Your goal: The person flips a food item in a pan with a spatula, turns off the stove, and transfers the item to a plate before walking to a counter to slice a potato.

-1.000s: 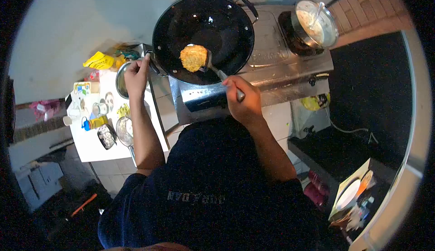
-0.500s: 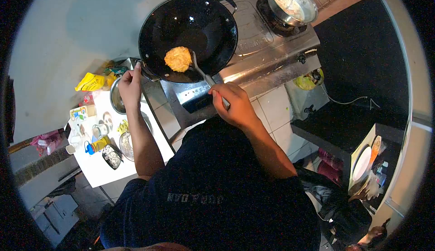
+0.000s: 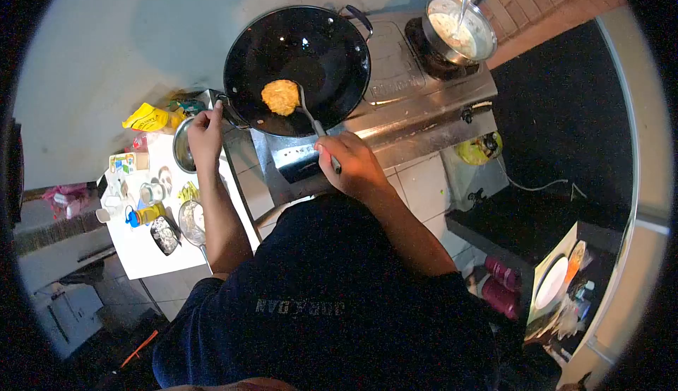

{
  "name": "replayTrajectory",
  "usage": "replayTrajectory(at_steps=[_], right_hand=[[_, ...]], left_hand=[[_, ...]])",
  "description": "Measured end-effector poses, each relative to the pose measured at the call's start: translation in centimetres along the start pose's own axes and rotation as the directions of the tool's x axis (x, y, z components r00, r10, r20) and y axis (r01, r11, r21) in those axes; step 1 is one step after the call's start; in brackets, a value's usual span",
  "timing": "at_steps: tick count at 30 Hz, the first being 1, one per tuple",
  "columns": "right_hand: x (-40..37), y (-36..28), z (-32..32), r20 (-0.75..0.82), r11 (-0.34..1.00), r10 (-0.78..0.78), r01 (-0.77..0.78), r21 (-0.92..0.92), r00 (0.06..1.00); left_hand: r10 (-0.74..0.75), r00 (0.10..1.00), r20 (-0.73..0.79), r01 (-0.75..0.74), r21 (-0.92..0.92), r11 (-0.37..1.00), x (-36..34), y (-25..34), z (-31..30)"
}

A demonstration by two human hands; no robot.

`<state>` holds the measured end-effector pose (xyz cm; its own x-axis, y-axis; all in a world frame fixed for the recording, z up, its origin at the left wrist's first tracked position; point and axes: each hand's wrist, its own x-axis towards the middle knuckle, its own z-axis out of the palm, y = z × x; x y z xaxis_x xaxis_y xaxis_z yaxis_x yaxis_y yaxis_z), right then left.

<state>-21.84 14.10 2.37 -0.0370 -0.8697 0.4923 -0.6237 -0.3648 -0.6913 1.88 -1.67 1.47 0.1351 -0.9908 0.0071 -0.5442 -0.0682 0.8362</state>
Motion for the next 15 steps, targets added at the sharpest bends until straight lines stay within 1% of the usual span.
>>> replayTrajectory(at_steps=[1,3,5,7,11,15], right_hand=[[0.2,0.3,0.0,-0.002,1.0,-0.005,0.005,0.005,1.0],[0.6,1.1,-0.1,0.002,0.999,-0.027,0.027,0.034,1.0],[0.9,1.6,-0.1,0.008,0.997,-0.038,0.037,0.065,0.999],[1.7,2.1,0.0,-0.035,0.997,-0.067,0.068,0.044,0.997],[2.4,2.3,-0.4,0.025,0.998,-0.021,0.02,0.062,0.999],[2.8,2.4,-0.4,0.017,0.996,-0.007,0.005,0.085,1.0]], left_hand=[[-0.003,1.0,-0.014,0.003,-0.005,1.0,0.1,-0.2,0.0],[0.018,1.0,-0.024,-0.02,-0.081,0.997,0.4,-0.8,0.0],[0.027,0.999,-0.036,-0.029,-0.074,0.997,0.1,-1.0,-0.2],[0.04,0.998,-0.048,-0.044,-0.066,0.997,-0.2,-1.1,-0.2],[-0.006,0.999,-0.035,0.003,-0.097,0.995,-0.6,-1.0,-0.3],[-0.011,0.999,-0.039,0.007,-0.101,0.995,-0.5,-0.9,-0.2]])
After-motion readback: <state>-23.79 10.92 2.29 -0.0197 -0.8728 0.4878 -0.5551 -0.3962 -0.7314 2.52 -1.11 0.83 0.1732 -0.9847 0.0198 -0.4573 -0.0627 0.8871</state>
